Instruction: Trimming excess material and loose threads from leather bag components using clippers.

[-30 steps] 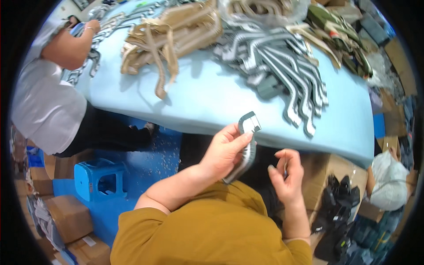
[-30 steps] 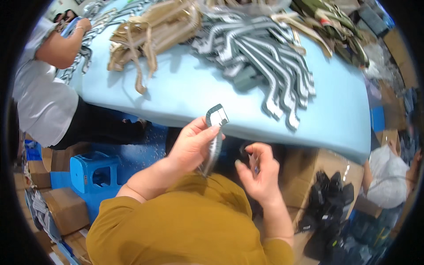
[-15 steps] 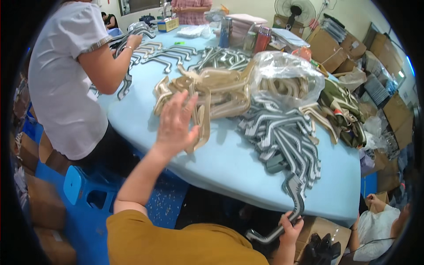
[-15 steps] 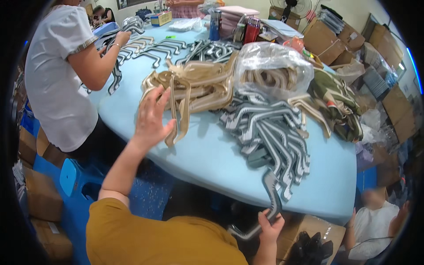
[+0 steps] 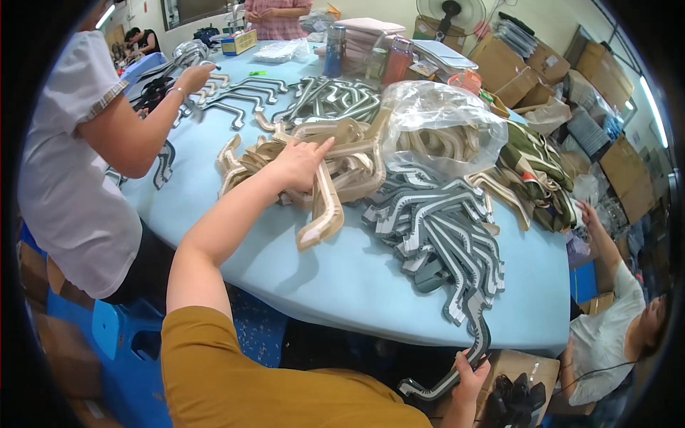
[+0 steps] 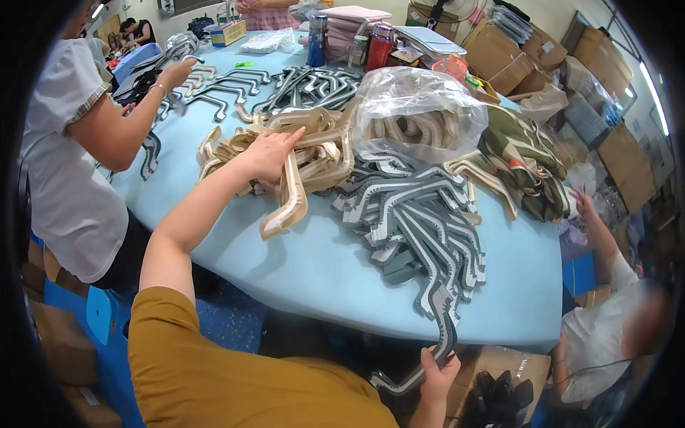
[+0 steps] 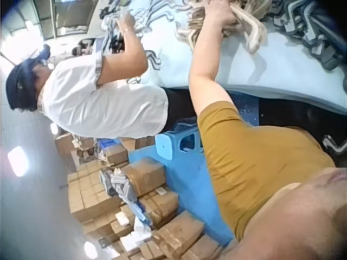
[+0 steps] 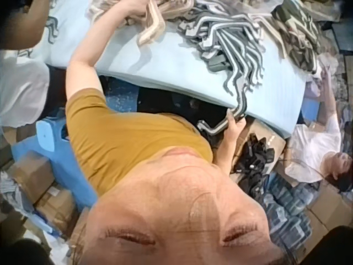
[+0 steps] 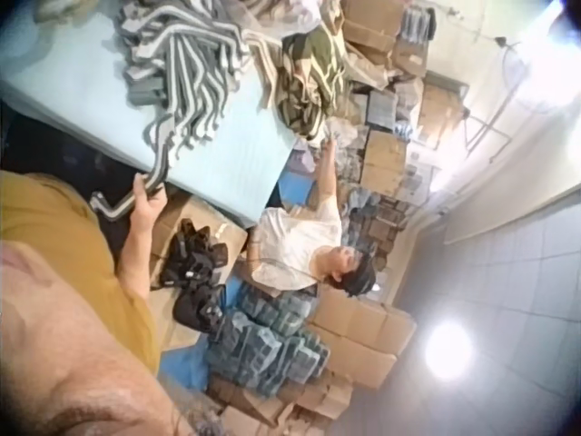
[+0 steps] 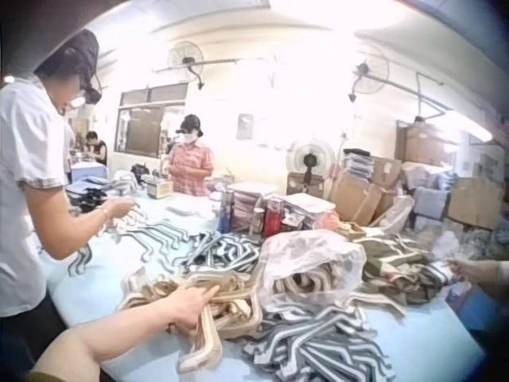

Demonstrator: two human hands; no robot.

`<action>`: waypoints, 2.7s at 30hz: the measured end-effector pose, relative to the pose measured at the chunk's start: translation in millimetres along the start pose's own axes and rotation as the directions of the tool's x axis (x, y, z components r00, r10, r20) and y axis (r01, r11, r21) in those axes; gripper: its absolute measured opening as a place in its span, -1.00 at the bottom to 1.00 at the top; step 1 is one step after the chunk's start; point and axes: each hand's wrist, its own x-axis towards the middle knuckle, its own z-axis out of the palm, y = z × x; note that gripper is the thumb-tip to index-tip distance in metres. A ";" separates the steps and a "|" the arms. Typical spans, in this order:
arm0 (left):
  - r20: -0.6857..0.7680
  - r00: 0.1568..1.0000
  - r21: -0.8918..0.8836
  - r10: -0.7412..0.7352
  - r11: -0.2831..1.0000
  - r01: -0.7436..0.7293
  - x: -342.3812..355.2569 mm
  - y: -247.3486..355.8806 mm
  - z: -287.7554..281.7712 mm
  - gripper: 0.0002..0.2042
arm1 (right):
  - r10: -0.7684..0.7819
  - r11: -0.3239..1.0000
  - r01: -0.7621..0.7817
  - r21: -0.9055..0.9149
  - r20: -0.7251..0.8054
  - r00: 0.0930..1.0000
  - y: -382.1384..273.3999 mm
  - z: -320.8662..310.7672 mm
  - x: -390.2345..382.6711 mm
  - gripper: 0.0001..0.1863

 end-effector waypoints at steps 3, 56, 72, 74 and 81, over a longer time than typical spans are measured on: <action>-0.039 0.999 0.032 -0.031 0.999 0.032 3.4 5.6 13.8 -0.13 | 0.008 1.000 -0.009 -0.017 -0.041 0.999 -2.6 1.0 1.0 -0.86; 0.091 0.996 -0.427 -0.006 0.903 0.044 318.5 331.5 -103.9 -0.68 | 0.264 0.873 -0.266 0.410 0.062 0.963 33.7 -82.3 67.1 -0.91; -0.156 0.944 -0.159 0.291 0.936 -0.315 244.7 293.8 -118.4 -0.30 | 0.275 0.909 -0.273 0.315 0.038 0.961 40.9 -72.4 70.2 -0.86; -0.300 0.839 -0.135 0.455 0.850 -0.509 192.4 262.8 -155.0 -0.28 | 0.265 0.917 -0.232 0.325 -0.059 0.963 57.3 -77.2 67.3 -0.77; -0.360 0.930 -0.122 0.079 0.984 -0.131 45.5 6.3 -160.0 -0.33 | 0.119 0.933 -0.080 0.351 -0.089 0.989 72.9 -94.0 63.4 -0.76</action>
